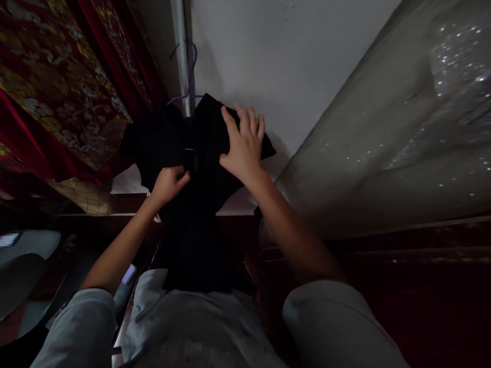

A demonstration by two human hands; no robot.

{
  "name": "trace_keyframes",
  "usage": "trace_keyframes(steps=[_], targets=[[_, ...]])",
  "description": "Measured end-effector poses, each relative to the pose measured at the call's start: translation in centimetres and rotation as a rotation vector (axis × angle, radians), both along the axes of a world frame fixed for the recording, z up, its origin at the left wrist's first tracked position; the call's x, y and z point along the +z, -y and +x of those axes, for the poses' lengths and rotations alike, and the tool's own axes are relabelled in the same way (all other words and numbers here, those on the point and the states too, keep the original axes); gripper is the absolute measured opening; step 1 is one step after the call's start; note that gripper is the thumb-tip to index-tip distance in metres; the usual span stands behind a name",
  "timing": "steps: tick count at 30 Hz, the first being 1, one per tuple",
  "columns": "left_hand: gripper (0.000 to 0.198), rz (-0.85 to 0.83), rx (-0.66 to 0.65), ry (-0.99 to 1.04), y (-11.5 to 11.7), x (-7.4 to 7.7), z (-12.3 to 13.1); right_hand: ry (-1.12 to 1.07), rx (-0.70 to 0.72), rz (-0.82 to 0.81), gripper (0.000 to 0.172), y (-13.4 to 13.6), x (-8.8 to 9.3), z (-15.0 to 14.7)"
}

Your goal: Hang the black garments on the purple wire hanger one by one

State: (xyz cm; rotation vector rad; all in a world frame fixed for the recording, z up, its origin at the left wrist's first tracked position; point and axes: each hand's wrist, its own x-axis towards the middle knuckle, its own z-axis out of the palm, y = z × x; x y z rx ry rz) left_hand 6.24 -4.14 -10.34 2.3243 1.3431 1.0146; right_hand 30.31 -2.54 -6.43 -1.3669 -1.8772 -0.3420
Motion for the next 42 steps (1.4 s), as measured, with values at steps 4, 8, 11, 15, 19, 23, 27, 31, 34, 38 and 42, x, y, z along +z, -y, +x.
trace_keyframes(steps=[4,8,11,15,19,23,27,31,34,38,42], targets=[[0.045,-0.038,-0.032,0.205,0.1,-1.2,-0.6,-0.318,0.067,0.031,0.063,-0.2,-3.2,-1.8],[0.043,-0.082,-0.057,0.389,1.9,-2.2,0.2,-0.846,0.166,-0.372,0.025,-1.3,-8.6,-6.2],[0.041,-0.110,-0.067,0.510,3.1,-3.1,0.6,-1.019,0.199,-0.806,0.035,-1.1,-12.0,-9.3],[0.033,-0.132,-0.004,0.739,4.0,-5.4,0.2,-1.166,0.242,-0.915,0.045,2.4,-14.8,-11.3],[0.028,-0.230,0.120,0.910,5.3,-9.3,-0.1,-1.321,0.270,-0.846,0.053,6.6,-15.8,-11.6],[0.034,-0.259,0.041,0.810,6.7,-11.8,0.5,-1.368,0.293,-0.778,0.057,7.8,-15.2,-11.6],[0.028,-0.121,0.042,0.651,7.3,-11.5,1.0,-1.364,0.275,-0.731,0.058,7.9,-13.8,-12.0],[0.013,-0.069,0.083,0.669,7.4,-11.2,1.1,-1.284,0.353,-0.728,0.065,8.5,-12.7,-12.2],[0.024,-0.066,0.103,0.712,7.5,-11.5,1.1,-1.263,0.451,-0.726,0.067,8.8,-12.2,-12.1],[0.021,-0.085,0.174,0.683,7.4,-11.7,1.4,-1.307,0.573,-0.704,0.062,9.3,-12.5,-11.8],[0.018,-0.142,0.152,0.658,7.3,-11.6,1.6,-1.384,0.569,-0.727,0.048,8.9,-12.5,-11.3]])
